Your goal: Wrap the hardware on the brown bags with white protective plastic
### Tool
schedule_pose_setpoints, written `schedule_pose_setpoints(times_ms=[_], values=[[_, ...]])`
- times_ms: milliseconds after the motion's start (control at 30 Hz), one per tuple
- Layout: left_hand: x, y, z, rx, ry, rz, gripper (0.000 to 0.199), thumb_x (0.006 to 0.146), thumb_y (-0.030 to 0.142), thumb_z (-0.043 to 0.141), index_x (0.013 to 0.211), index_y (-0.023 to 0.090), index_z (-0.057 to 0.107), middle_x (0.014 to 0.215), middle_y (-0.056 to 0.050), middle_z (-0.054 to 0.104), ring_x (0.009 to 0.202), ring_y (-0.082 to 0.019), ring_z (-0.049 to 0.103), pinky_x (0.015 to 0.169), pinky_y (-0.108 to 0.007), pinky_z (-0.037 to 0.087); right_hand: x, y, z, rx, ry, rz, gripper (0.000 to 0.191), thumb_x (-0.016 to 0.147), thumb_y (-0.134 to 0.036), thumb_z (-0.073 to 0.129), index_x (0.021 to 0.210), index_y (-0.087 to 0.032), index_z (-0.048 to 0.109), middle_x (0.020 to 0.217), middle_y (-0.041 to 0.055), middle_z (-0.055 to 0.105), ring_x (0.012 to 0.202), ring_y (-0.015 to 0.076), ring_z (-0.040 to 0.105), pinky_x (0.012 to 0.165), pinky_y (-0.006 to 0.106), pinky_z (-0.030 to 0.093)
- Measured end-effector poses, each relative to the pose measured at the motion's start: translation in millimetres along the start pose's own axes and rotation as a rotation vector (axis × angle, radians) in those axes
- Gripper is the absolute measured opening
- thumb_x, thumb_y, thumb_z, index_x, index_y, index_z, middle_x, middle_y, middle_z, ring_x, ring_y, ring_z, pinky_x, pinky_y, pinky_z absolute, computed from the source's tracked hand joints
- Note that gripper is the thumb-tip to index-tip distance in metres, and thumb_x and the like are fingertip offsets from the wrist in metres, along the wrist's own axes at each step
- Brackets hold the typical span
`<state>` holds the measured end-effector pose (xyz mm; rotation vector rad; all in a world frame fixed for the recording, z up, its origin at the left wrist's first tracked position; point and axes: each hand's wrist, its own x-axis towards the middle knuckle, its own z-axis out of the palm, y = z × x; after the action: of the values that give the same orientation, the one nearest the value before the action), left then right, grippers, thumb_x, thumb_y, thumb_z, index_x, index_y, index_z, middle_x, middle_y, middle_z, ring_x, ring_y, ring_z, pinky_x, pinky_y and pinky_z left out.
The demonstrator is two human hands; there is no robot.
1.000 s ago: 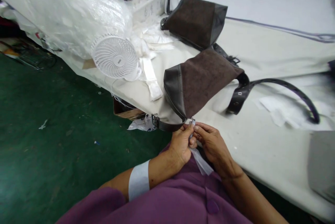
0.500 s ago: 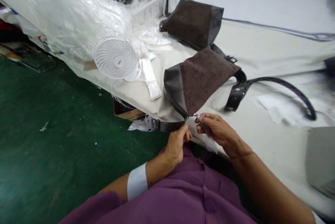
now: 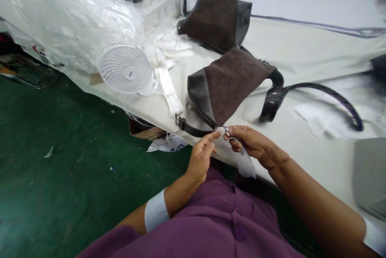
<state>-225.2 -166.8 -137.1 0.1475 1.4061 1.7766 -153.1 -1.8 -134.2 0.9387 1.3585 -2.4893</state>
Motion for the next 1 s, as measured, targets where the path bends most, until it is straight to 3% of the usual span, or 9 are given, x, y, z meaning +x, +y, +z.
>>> schedule_pose_setpoints(times_ms=[200, 333, 433, 600, 700, 800, 1000], values=[[13, -13, 3.4, 0.035, -0.127, -0.100, 0.048, 0.066, 0.010, 0.052, 0.110, 0.024, 0.064, 0.111, -0.004, 0.063, 0.053, -0.005, 0.044, 0.048, -0.019, 0.031, 1, 3, -7, 0.045, -0.043, -0.014, 0.015, 0.070, -0.028, 0.068, 0.070, -0.014, 0.062, 0.059, -0.0021, 0.057, 0.039, 0.0037, 0.039, 0.039, 0.019, 0.036], [15, -22, 2.0, -0.069, -0.169, -0.201, 0.027, 0.065, 0.013, 0.055, 0.091, 0.017, 0.063, 0.086, -0.004, 0.064, 0.047, -0.004, 0.040, 0.042, -0.017, 0.022, 0, 4, -8, 0.066, -0.047, -0.006, 0.017, 0.069, -0.029, 0.069, 0.068, -0.014, 0.061, 0.053, -0.0027, 0.055, 0.037, 0.0031, 0.037, 0.037, 0.017, 0.031], [14, -23, -1.8, -0.163, -0.158, -0.259, 0.014, 0.067, 0.017, 0.059, 0.081, 0.016, 0.057, 0.084, -0.004, 0.063, 0.046, -0.003, 0.039, 0.040, -0.016, 0.020, 0, 6, -12, 0.072, -0.040, 0.006, 0.018, 0.070, -0.029, 0.068, 0.067, -0.014, 0.060, 0.051, -0.0031, 0.054, 0.036, 0.0030, 0.036, 0.036, 0.017, 0.028], [13, -22, -1.1, -0.312, -0.166, -0.295, 0.018, 0.067, 0.016, 0.065, 0.080, 0.015, 0.053, 0.074, -0.001, 0.059, 0.047, -0.003, 0.041, 0.043, -0.015, 0.025, 2, 11, -20, 0.097, -0.085, -0.011, 0.018, 0.073, -0.029, 0.067, 0.068, -0.013, 0.061, 0.045, -0.0040, 0.050, 0.036, 0.0034, 0.037, 0.036, 0.016, 0.029], [13, -23, 1.8, -0.352, -0.140, -0.317, 0.022, 0.066, 0.016, 0.069, 0.078, 0.015, 0.051, 0.070, 0.000, 0.057, 0.051, -0.004, 0.045, 0.045, -0.015, 0.030, 3, 13, -22, 0.126, -0.096, -0.016, 0.019, 0.072, -0.029, 0.069, 0.069, -0.013, 0.061, 0.052, -0.0030, 0.055, 0.037, 0.0031, 0.038, 0.037, 0.017, 0.032], [12, -24, 3.1, -0.364, -0.109, -0.343, 0.027, 0.064, 0.015, 0.073, 0.082, 0.016, 0.052, 0.068, 0.001, 0.057, 0.054, -0.006, 0.049, 0.047, -0.016, 0.035, 5, 14, -24, 0.109, -0.087, -0.033, 0.020, 0.071, -0.029, 0.070, 0.070, -0.012, 0.060, 0.060, -0.0006, 0.060, 0.037, 0.0024, 0.039, 0.036, 0.017, 0.032], [9, -17, 2.2, -0.285, -0.093, -0.411, 0.033, 0.062, 0.019, 0.076, 0.089, 0.012, 0.059, 0.067, 0.000, 0.056, 0.055, -0.006, 0.050, 0.049, -0.016, 0.039, 4, 12, -25, 0.107, -0.105, -0.040, 0.019, 0.071, -0.030, 0.070, 0.070, -0.013, 0.061, 0.055, -0.0018, 0.057, 0.037, 0.0036, 0.040, 0.037, 0.018, 0.034]])
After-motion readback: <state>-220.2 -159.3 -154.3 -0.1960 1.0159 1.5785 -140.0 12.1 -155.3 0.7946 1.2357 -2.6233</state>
